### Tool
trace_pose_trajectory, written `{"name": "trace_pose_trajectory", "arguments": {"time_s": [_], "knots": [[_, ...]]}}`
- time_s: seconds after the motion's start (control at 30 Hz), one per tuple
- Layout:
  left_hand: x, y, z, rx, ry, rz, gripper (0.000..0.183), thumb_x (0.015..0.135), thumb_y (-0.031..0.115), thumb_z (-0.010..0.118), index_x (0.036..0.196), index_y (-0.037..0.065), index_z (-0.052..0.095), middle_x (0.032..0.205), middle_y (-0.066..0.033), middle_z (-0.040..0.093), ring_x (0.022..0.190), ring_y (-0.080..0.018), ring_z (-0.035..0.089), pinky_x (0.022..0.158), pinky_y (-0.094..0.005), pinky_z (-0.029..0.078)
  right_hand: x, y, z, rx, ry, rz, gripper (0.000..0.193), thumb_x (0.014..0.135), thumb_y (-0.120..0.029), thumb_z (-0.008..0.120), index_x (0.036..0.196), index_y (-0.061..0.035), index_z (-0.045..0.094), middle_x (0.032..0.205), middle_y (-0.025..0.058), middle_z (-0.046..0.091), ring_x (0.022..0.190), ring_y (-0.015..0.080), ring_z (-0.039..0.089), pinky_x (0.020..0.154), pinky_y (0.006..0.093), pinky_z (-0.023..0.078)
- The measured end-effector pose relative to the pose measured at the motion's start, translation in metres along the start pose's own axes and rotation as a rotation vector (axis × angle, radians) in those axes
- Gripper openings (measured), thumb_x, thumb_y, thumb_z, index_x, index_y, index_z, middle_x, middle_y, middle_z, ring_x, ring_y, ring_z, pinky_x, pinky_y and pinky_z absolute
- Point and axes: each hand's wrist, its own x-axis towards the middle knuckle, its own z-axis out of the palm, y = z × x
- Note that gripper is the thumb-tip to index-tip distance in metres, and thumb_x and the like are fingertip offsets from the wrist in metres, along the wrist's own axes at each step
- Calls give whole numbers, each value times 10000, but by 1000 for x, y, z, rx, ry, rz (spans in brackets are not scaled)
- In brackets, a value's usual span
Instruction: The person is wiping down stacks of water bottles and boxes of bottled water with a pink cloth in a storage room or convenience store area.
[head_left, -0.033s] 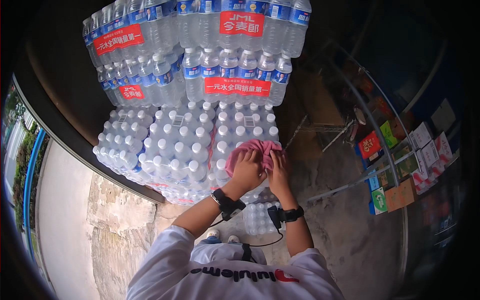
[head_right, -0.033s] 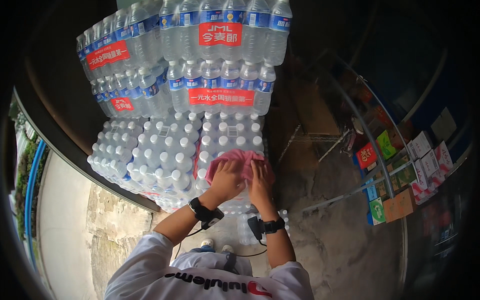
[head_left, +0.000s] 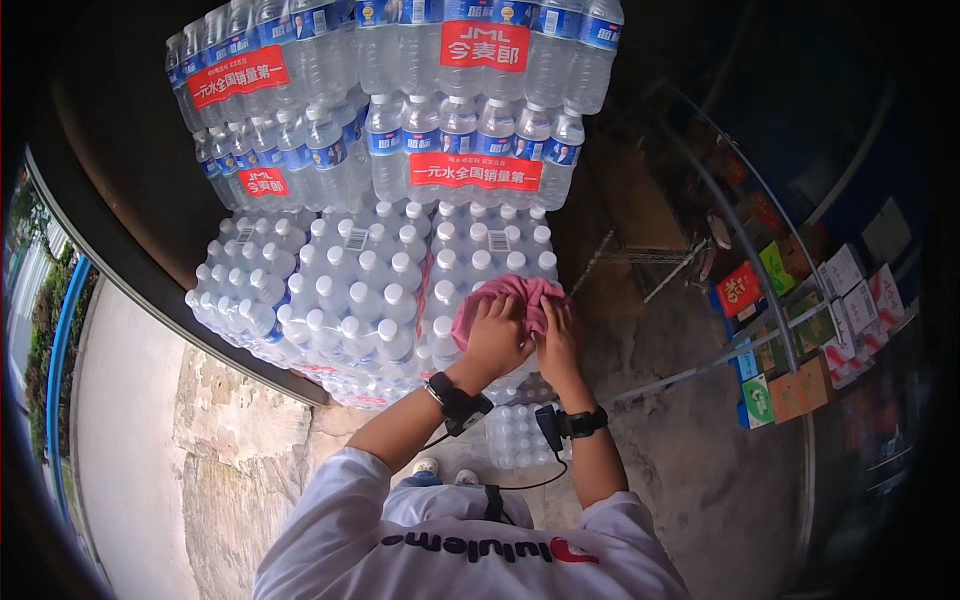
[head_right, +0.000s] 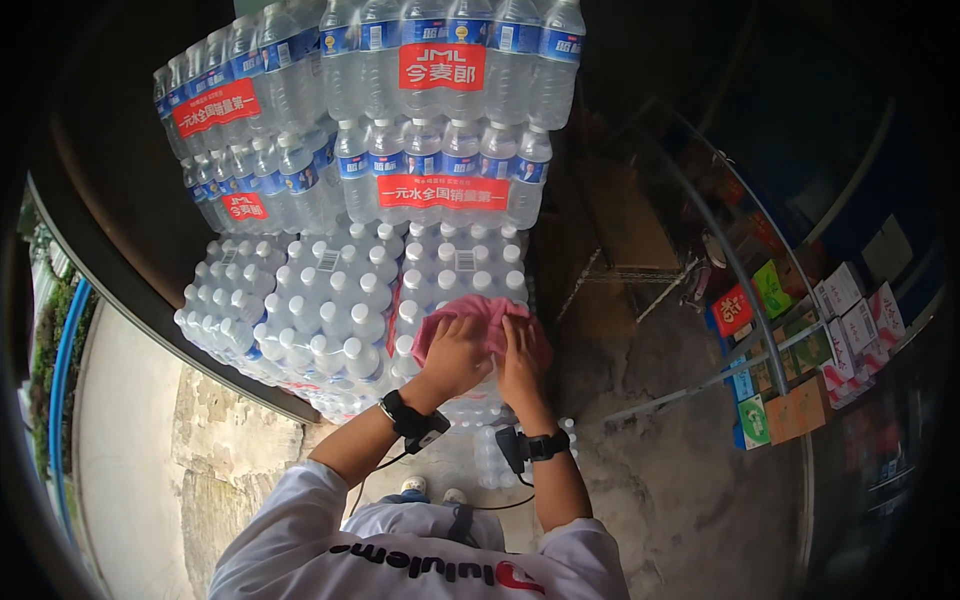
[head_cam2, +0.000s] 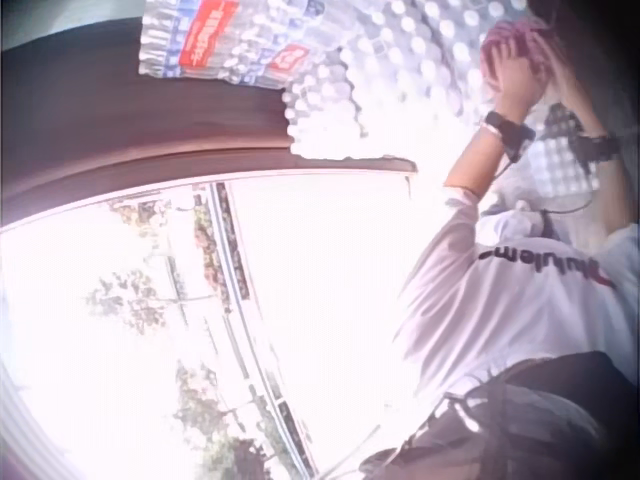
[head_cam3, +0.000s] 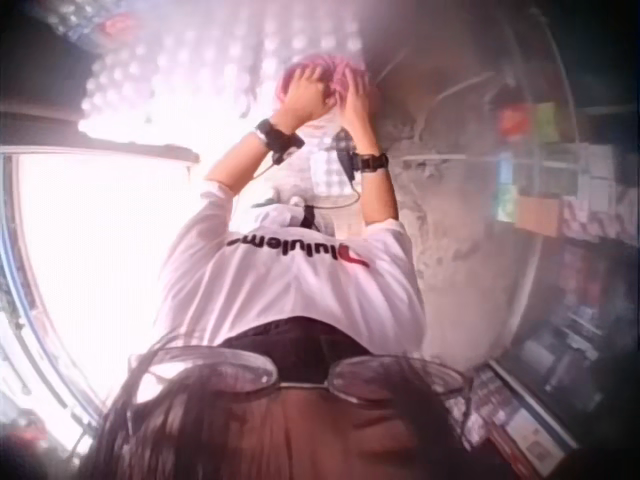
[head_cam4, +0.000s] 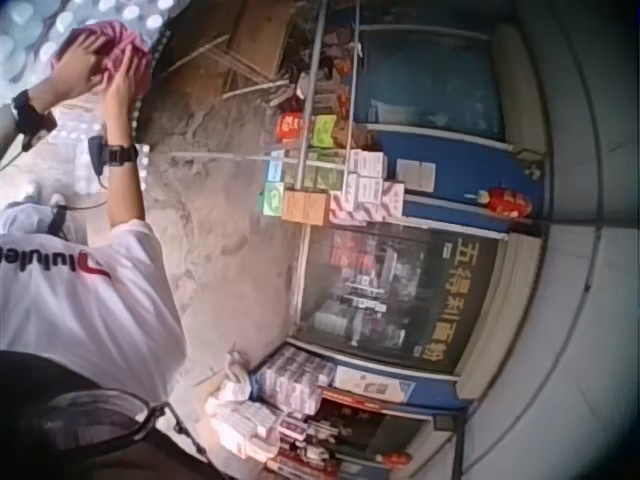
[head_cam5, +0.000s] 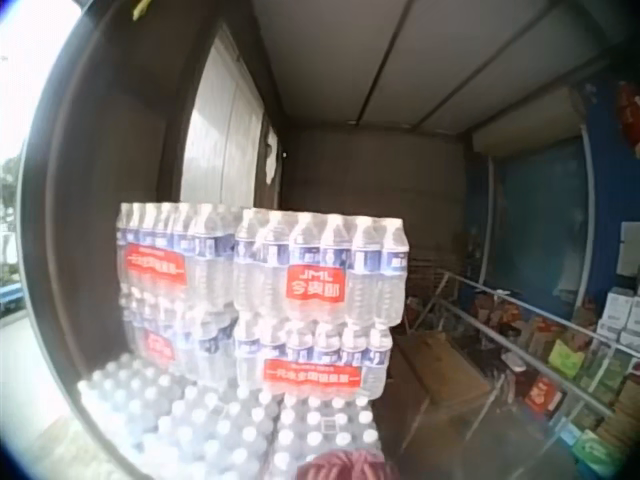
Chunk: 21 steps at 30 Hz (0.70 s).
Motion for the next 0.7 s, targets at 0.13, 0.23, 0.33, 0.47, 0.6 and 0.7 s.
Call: {"name": "trace_pose_trajectory", "arguments": {"time_s": [0.13,0.23,0.33,0.47,0.6,0.7], "knots": [[-21,-1,4,17,112,60,199,592,203,580,662,20,616,1030,-191,479,1009,-334,424,889,-464,301,-14,-12,-3,-136,-58,-17,539,712,-33,544,1215,-33,351,1243,189,370,1189,351,298,992,426,237],[-44,2,-14,67,-74,31,328,609,215,587,849,-9,603,1147,-199,431,1136,-333,360,942,-472,277,-26,-16,-1,-77,-71,-69,546,696,-17,536,1211,-30,355,1238,187,361,1192,363,286,989,438,231],[-41,-2,-14,76,-50,51,446,712,247,555,1053,-38,511,1186,-196,415,1157,-331,347,940,-471,280,-19,-13,-6,-61,-109,-89,561,703,-37,531,1229,-22,335,1247,188,349,1192,367,285,987,436,230],[-20,-21,-4,89,-72,65,396,770,268,506,1041,-20,527,1198,-207,401,1165,-352,328,941,-481,270,10,-3,-2,-64,-177,-154,580,720,-82,520,1252,-11,301,1263,203,326,1187,371,284,983,432,229],[7,-44,10,168,-199,63,320,800,293,456,976,61,590,1191,-214,402,1165,-376,314,931,-492,266,41,17,11,-171,-231,-214,596,733,-143,533,1258,-3,288,1269,211,323,1193,364,281,986,424,228],[27,-61,23,206,-211,53,265,784,287,453,933,137,612,1138,-198,435,1142,-362,340,916,-484,282,65,26,16,-218,-294,-198,620,735,-196,564,1260,-15,289,1280,195,324,1208,342,276,996,411,224]]}}
